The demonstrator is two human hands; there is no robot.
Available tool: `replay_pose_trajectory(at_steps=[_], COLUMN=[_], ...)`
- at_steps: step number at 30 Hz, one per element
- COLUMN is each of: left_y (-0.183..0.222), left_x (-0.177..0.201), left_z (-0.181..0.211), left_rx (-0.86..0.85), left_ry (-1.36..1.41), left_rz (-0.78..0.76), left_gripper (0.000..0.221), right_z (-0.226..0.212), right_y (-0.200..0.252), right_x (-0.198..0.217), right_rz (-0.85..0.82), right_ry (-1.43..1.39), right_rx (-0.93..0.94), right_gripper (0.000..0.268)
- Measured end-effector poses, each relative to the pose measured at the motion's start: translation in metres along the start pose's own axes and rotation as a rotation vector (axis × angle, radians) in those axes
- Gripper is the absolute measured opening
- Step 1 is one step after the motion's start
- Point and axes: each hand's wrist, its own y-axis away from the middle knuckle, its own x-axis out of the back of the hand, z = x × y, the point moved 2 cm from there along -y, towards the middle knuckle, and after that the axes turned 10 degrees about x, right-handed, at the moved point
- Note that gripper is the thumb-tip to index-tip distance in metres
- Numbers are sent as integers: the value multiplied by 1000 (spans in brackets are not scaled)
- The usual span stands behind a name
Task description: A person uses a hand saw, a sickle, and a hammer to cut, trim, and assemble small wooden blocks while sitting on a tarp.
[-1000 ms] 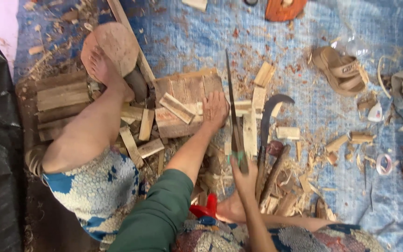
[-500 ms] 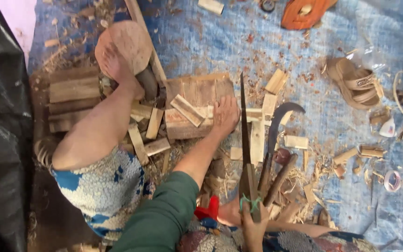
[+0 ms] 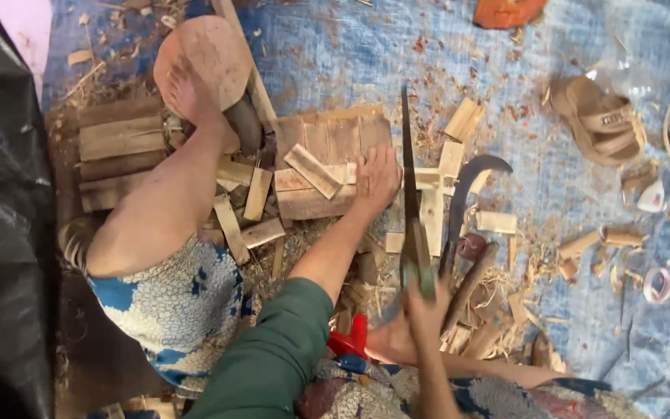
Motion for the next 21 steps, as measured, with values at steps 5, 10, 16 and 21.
replay_pose_trajectory(at_steps=[5,10,16,21], left_y=[-12,4,11,20], left_x=[-7,-25,-27,-36], left_z=[-4,-9,-6,2], left_rx=[47,65,-104,-105], left_ry=[-22,-71,-97,-70], left_rz=[-48,-70,193,111], left_gripper=[11,11,10,12], right_z=[-8,0,-39,-80], right_y=[12,51,-11,-8], right_x=[-10,18,-36,-28], right_rz=[-62,-17,90,92], right_ry=[80,191,-20,-135], right_rx=[136,-30,79,-69], right_gripper=[20,21,17,20])
